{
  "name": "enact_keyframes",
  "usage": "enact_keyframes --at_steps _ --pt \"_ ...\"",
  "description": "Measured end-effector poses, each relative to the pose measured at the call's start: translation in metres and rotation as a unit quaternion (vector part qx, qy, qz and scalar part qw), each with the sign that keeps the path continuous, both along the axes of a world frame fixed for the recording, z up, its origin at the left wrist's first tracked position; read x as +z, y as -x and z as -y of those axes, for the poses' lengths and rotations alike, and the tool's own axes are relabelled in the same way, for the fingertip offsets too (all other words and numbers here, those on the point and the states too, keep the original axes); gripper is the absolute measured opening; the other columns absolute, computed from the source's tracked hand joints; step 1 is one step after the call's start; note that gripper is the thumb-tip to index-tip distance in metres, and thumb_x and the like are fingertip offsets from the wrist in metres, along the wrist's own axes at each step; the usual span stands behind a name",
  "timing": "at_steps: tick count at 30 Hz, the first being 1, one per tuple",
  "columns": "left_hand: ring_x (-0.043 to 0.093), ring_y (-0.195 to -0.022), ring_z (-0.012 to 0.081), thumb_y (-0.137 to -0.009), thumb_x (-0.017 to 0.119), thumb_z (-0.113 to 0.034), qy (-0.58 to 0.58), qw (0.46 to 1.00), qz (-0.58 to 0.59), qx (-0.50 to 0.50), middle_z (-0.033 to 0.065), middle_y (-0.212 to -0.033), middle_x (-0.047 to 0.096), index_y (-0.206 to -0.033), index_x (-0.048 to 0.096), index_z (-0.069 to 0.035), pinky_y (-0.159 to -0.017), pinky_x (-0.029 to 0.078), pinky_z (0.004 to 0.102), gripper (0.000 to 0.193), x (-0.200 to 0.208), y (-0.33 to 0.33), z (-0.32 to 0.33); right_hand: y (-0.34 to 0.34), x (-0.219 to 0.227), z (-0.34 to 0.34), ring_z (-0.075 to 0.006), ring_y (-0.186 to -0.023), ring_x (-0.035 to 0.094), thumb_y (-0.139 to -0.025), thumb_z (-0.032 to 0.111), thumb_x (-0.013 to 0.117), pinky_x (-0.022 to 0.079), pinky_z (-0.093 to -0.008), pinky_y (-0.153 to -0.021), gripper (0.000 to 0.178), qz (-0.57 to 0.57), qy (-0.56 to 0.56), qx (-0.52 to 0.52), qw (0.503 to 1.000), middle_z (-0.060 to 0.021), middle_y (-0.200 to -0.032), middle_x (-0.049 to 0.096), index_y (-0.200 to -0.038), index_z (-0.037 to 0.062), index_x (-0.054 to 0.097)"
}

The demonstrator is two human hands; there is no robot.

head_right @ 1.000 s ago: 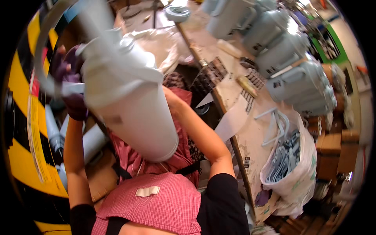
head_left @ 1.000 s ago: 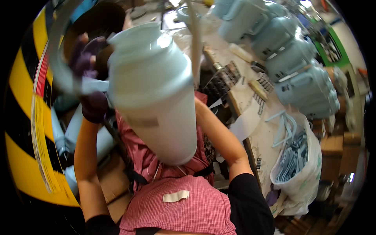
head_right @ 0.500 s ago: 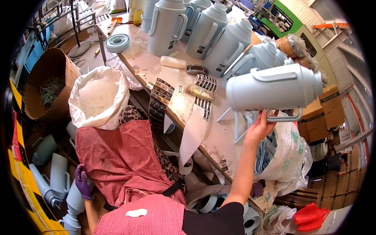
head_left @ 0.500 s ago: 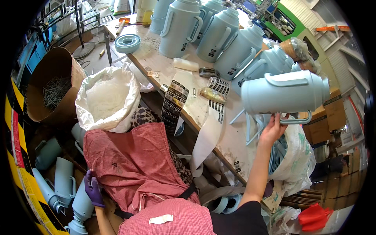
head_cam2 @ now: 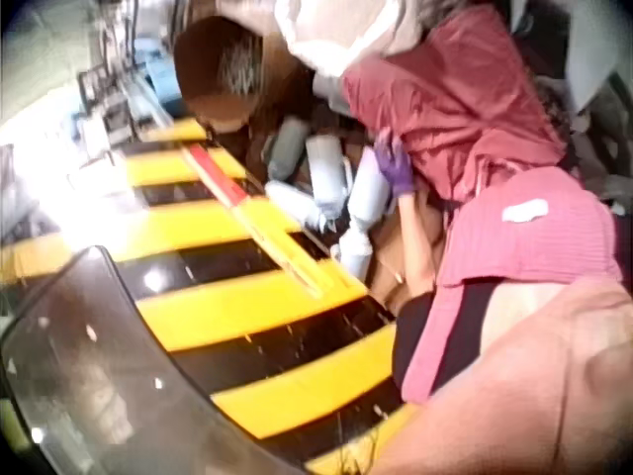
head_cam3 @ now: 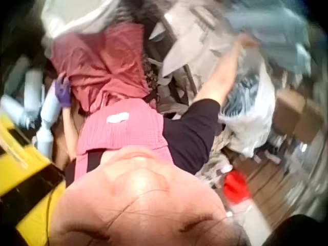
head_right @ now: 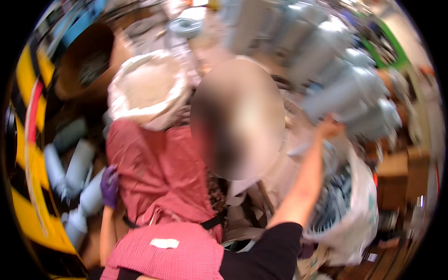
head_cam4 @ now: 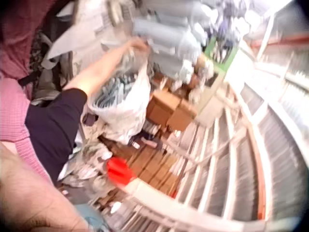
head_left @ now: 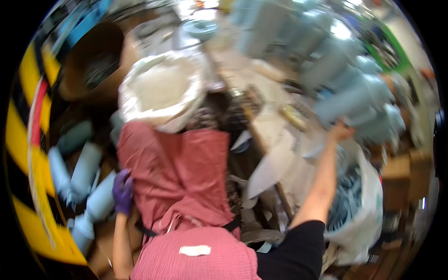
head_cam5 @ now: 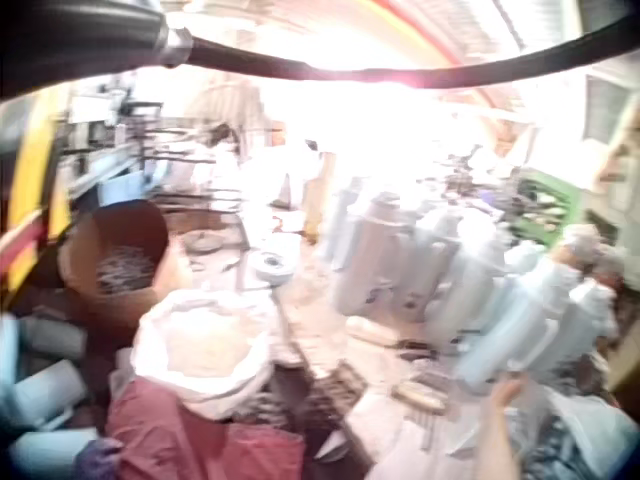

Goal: The person assembles thermoses by applying labels to the outer flasks, inserting plastic liners, and attaching handles.

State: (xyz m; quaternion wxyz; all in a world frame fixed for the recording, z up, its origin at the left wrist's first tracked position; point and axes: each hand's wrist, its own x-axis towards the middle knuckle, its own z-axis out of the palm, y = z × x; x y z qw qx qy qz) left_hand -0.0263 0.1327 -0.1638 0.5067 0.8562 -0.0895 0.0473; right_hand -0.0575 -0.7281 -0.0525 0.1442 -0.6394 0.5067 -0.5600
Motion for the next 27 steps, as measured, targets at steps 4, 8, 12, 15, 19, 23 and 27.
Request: enact_keyframes --at_steps 4,8,12,15,19,23,27 --pt "0.066 -0.114 0.0288 -0.101 0.06 -0.021 -0.024 0.995 0.015 0.092 0.013 -0.118 0.072 -0.117 0.071 -0.002 -0.102 0.048 0.0378 0.027 -0.023 0.033 -0.014 0.039 0.028 0.07 -0.0376 -0.078 0.066 -0.081 0.032 0.087 0.056 -0.0495 -0.071 0.056 -0.196 0.075 0.026 0.977 -0.0207 -0.093 0.069 -0.111 -0.0072 0.06" --pt "0.07 -0.107 0.0248 -0.101 0.059 -0.012 0.066 0.96 -0.079 0.26 0.0117 -0.113 0.074 -0.116 0.071 -0.002 -0.095 0.052 0.035 0.022 -0.049 0.053 -0.052 0.017 0.031 -0.072 -0.0339 -0.121 0.057 -0.09 0.026 0.079 0.051 -0.046 -0.1 0.053 0.007 0.216 0.171 0.961 -0.0207 -0.135 0.054 -0.13 -0.0011 0.058" --pt "0.057 -0.129 0.0281 -0.099 0.059 -0.026 -0.214 0.939 -0.059 0.264 0.0117 -0.137 0.064 -0.129 0.065 -0.009 -0.109 0.042 0.0419 0.035 -0.095 -0.023 -0.1 0.013 0.045 -0.224 -0.0333 -0.13 0.051 -0.097 0.011 0.069 0.045 -0.0475 -0.108 0.038 -0.154 0.277 0.418 0.852 -0.0201 -0.145 0.049 -0.13 -0.0034 0.057" --pt "0.028 -0.153 0.0338 -0.097 0.051 -0.053 -0.462 0.811 -0.222 0.282 0.0136 -0.159 0.042 -0.157 0.039 -0.02 -0.122 0.016 0.0589 0.069 -0.135 -0.092 -0.075 -0.022 0.044 -0.325 -0.0331 -0.137 0.045 -0.097 0.006 0.065 0.034 -0.0468 -0.116 0.025 -0.247 0.265 0.47 0.805 -0.0166 -0.147 0.048 -0.122 0.0007 0.065" --pt "0.006 -0.158 0.0406 -0.087 0.064 -0.056 -0.567 0.746 -0.29 0.192 0.0154 -0.171 0.017 -0.163 0.026 -0.03 -0.121 0.004 0.0664 0.089 -0.162 -0.067 -0.092 -0.011 0.034 -0.412 -0.0344 -0.132 0.05 -0.093 0.001 0.067 0.037 -0.049 -0.114 0.022 -0.299 0.304 0.57 0.702 -0.0156 -0.137 0.058 -0.114 0.0057 0.071" --pt "0.014 -0.156 0.0433 -0.081 0.074 -0.023 -0.419 0.766 -0.156 0.463 0.0205 -0.165 0.028 -0.159 0.037 -0.026 -0.122 0.013 0.0649 0.086 -0.12 0.021 -0.078 0.014 0.027 -0.452 -0.0363 -0.12 0.057 -0.087 -0.007 0.067 0.046 -0.0493 -0.105 0.025 -0.259 0.255 0.662 0.656 -0.0158 -0.126 0.063 -0.107 0.0061 0.072" --pt "0.037 -0.145 0.035 -0.092 0.061 -0.011 0.033 0.839 0.031 0.542 0.0178 -0.155 0.045 -0.154 0.044 -0.009 -0.119 0.029 0.0489 0.064 -0.096 0.122 -0.123 -0.01 0.011 -0.519 -0.0337 -0.113 0.061 -0.083 -0.01 0.067 0.048 -0.0439 -0.099 0.023 -0.157 0.059 0.769 0.617 -0.0162 -0.12 0.064 -0.102 0.0018 0.072"
